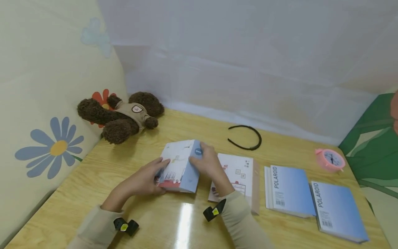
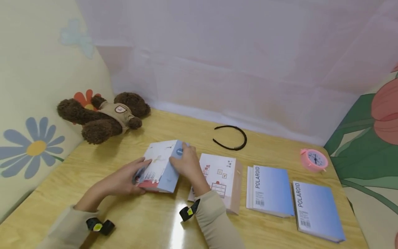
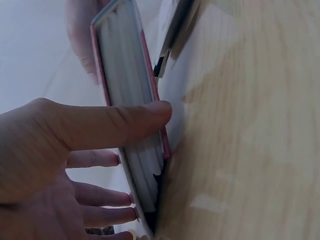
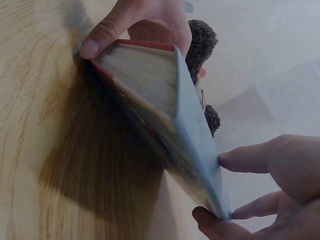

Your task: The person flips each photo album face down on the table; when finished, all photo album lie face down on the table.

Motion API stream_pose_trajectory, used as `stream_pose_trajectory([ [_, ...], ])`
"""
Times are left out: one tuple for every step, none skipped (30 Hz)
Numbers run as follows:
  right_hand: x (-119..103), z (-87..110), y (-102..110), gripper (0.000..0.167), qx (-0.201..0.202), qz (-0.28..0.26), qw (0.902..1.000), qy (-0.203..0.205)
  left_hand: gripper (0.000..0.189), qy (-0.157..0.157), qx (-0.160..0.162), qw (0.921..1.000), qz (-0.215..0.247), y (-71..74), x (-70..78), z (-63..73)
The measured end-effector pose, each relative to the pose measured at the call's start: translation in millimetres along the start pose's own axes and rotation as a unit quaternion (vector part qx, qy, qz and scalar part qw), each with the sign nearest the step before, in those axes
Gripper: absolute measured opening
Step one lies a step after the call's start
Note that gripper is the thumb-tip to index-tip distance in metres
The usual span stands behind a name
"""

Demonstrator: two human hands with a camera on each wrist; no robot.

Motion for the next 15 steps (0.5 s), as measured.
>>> stream_pose_trajectory([
  [1, 0.3, -1, 0.075, -0.001, 0.010, 0.9999, 0.000, 0.097, 0.001, 0.000, 1.0000, -0.004, 0.7, -0.2, 0.1],
  [2, 0.7, -2, 0.075, -0.002, 0.019, 0.9998, -0.001, 0.096, 0.004, 0.000, 1.0000, -0.006, 1.3, -0.6, 0.5],
  [3, 1.4, -3, 0.074, -0.003, 0.025, 0.9997, -0.001, 0.095, 0.007, -0.001, 1.0000, -0.006, 2.1, -0.9, 1.2],
  [4, 2.3, -5, 0.073, -0.005, 0.030, 0.9995, -0.005, 0.094, 0.010, -0.003, 0.9999, -0.005, 2.5, -1.3, 1.9],
  [5, 3.0, -6, 0.072, -0.005, 0.037, 0.9993, -0.007, 0.093, 0.011, -0.005, 0.9999, -0.005, 2.9, -1.4, 2.5],
  [6, 3.8, -7, 0.072, -0.004, 0.040, 0.9991, -0.009, 0.092, 0.014, -0.007, 0.9999, -0.002, 3.0, -1.8, 3.1],
  [8, 4.5, -9, 0.071, -0.004, 0.042, 0.9990, -0.012, 0.091, 0.017, -0.010, 0.9998, 0.000, 3.2, -2.1, 3.7],
  [9, 5.2, -10, 0.070, -0.005, 0.045, 0.9989, -0.014, 0.090, 0.020, -0.011, 0.9997, 0.002, 3.3, -2.3, 4.3],
  [10, 5.8, -12, 0.069, -0.006, 0.045, 0.9988, -0.017, 0.088, 0.022, -0.011, 0.9997, 0.003, 3.5, -2.6, 4.9],
  [12, 6.2, -14, 0.068, -0.009, 0.046, 0.9987, -0.019, 0.087, 0.024, -0.010, 0.9997, 0.003, 3.7, -2.7, 5.4],
  [13, 6.4, -16, 0.068, -0.011, 0.048, 0.9986, -0.019, 0.086, 0.025, -0.009, 0.9996, 0.002, 3.9, -2.7, 5.8],
  [13, 6.6, -18, 0.066, -0.014, 0.049, 0.9985, -0.022, 0.086, 0.027, -0.007, 0.9996, 0.000, 4.1, -2.6, 6.2],
  [14, 7.0, -20, 0.065, -0.015, 0.054, 0.9982, -0.022, 0.085, 0.027, -0.006, 0.9996, -0.003, 4.3, -2.2, 5.8],
  [14, 7.0, -21, 0.063, -0.015, 0.062, 0.9978, -0.016, 0.084, 0.026, -0.006, 0.9996, -0.006, 4.5, -1.9, 5.4],
  [14, 7.2, -22, 0.062, -0.016, 0.073, 0.9971, -0.012, 0.083, 0.026, -0.005, 0.9996, -0.007, 4.4, -1.6, 5.6],
])
Point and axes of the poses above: each hand's wrist, its own z-axis away from the middle knuckle, its own y-axis out of the back of the hand, x = y × z, the point moved 2 cm from there along -z, towards the middle knuckle, and after that the axes turned 10 degrees about y, right-handed, at the moved point
